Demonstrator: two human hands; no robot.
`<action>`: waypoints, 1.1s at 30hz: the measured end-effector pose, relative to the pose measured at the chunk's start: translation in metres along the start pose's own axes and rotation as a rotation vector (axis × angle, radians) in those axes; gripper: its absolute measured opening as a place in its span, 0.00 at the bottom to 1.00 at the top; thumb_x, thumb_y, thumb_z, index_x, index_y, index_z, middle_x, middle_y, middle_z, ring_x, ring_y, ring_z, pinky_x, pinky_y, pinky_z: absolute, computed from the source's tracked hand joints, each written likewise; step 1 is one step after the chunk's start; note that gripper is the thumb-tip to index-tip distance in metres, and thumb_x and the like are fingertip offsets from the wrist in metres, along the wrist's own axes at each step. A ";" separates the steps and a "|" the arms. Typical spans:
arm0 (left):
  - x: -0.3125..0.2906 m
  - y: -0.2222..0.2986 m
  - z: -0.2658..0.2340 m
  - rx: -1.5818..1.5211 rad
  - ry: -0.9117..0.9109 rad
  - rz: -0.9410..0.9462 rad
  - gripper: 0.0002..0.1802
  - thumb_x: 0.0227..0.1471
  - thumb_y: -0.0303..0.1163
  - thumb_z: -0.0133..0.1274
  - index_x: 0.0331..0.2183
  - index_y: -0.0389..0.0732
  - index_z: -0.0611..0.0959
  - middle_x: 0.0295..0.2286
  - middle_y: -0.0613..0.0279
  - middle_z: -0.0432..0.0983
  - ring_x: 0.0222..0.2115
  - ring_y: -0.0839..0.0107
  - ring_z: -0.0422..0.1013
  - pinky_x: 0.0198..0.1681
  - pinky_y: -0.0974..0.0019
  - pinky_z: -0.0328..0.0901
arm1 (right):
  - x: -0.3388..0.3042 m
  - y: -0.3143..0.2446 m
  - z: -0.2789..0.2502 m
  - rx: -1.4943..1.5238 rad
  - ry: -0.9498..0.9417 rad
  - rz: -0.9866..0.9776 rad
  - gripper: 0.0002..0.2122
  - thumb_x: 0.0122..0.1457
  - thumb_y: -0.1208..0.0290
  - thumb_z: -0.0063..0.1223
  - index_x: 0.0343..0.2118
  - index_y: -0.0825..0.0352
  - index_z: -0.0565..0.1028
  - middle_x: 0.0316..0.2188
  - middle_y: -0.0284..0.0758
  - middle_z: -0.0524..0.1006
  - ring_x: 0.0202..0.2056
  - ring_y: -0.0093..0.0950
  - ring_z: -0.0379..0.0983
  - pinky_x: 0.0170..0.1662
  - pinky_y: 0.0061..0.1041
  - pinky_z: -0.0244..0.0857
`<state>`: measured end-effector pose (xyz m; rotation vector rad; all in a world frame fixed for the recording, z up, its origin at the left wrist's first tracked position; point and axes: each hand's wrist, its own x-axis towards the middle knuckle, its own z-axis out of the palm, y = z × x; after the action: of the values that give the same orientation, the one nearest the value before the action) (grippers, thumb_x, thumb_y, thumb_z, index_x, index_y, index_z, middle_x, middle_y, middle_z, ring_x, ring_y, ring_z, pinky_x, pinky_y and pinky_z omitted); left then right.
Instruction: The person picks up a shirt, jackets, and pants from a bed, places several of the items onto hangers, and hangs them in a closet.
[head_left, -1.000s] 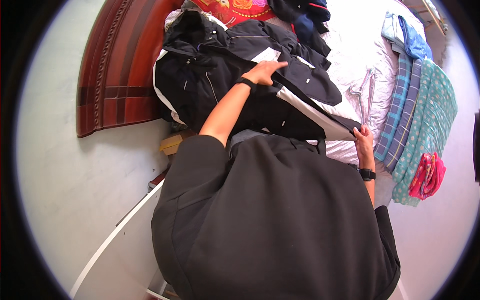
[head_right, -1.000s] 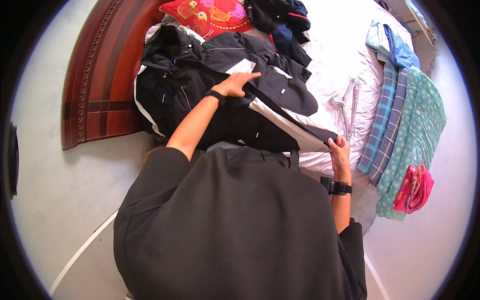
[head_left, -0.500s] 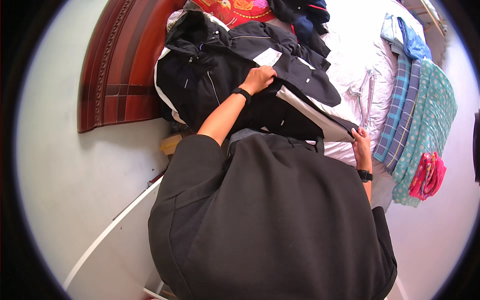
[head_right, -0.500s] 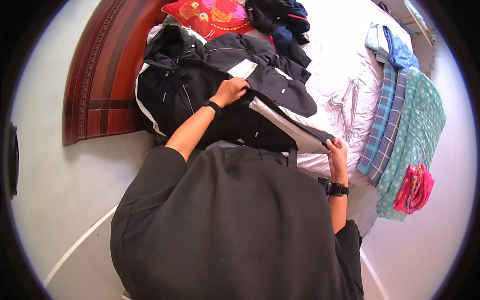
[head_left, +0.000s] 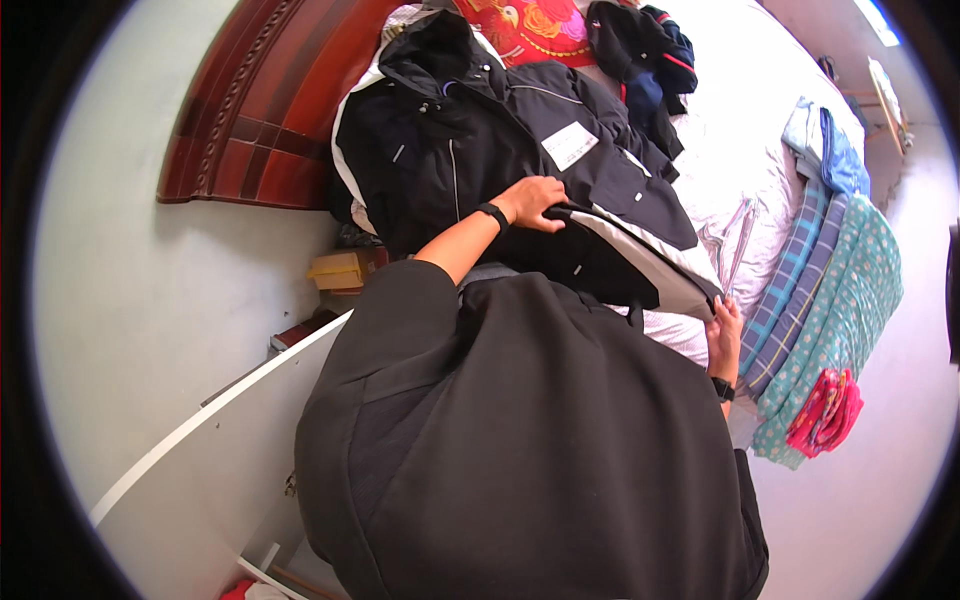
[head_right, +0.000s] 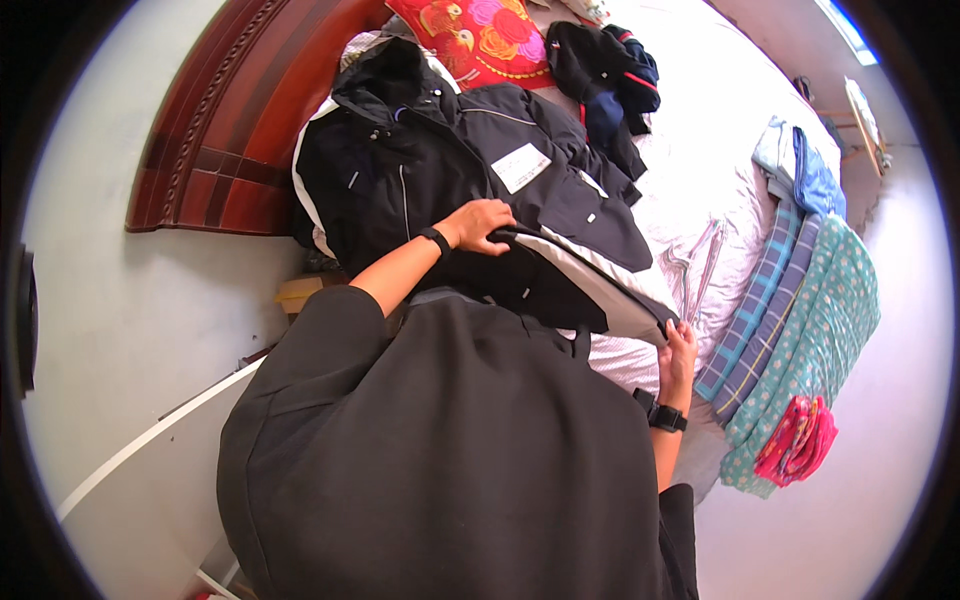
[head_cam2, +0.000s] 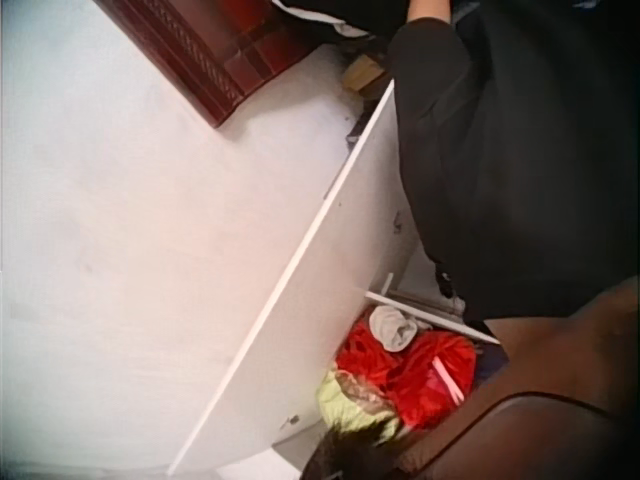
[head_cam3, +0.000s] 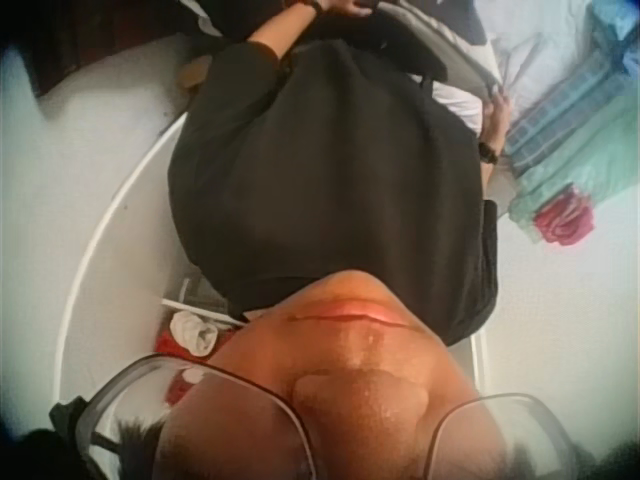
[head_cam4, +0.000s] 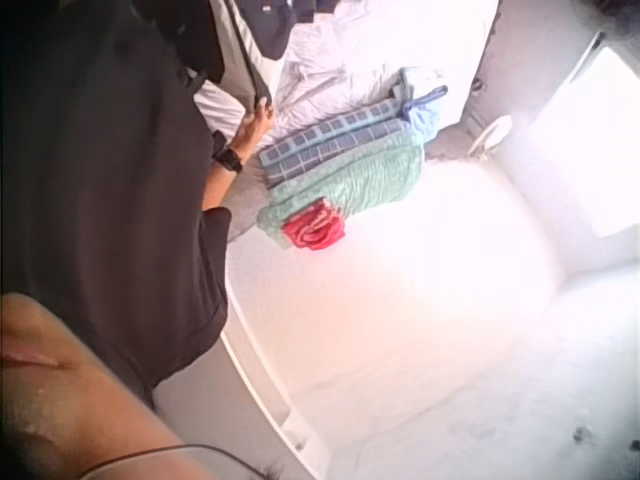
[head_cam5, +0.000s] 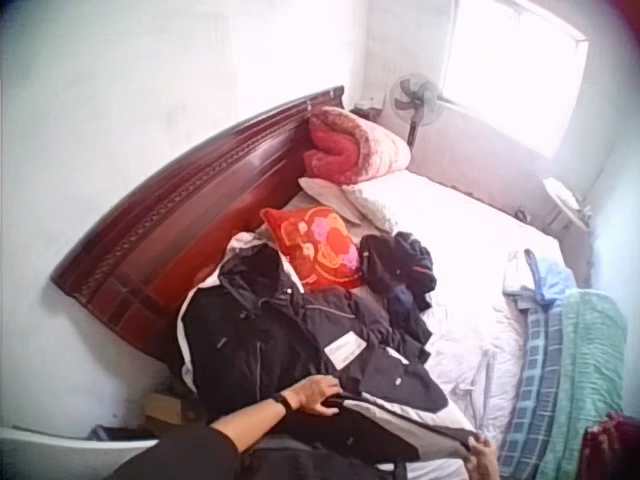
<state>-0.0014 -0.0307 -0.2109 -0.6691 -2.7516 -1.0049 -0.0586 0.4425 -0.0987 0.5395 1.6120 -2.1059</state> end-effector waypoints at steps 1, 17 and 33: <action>-0.004 0.001 0.000 0.037 -0.005 0.025 0.15 0.43 0.39 0.59 0.32 0.40 0.79 0.31 0.59 0.72 0.35 0.59 0.71 0.39 0.60 0.67 | 0.001 0.001 0.001 0.011 -0.001 0.009 0.10 0.57 0.84 0.52 0.28 0.59 0.65 0.27 0.27 0.70 0.32 0.19 0.69 0.43 0.23 0.67; -0.008 -0.072 -0.097 0.316 0.407 -0.263 0.20 0.45 0.42 0.58 0.39 0.42 0.79 0.38 0.57 0.75 0.42 0.58 0.71 0.46 0.55 0.62 | -0.002 0.015 -0.006 -0.064 0.062 0.047 0.10 0.57 0.81 0.55 0.28 0.58 0.67 0.27 0.27 0.74 0.32 0.20 0.72 0.40 0.22 0.68; 0.001 -0.216 -0.138 -0.131 -0.022 -1.494 0.39 0.41 0.63 0.51 0.48 0.46 0.81 0.54 0.53 0.69 0.60 0.50 0.55 0.60 0.39 0.38 | -0.036 0.031 0.006 -0.085 0.211 0.089 0.10 0.56 0.82 0.56 0.29 0.58 0.68 0.29 0.26 0.74 0.34 0.19 0.72 0.40 0.21 0.67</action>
<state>-0.1033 -0.2655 -0.2301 1.6271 -2.8925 -1.2381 -0.0121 0.4335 -0.1026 0.8131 1.7475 -1.9601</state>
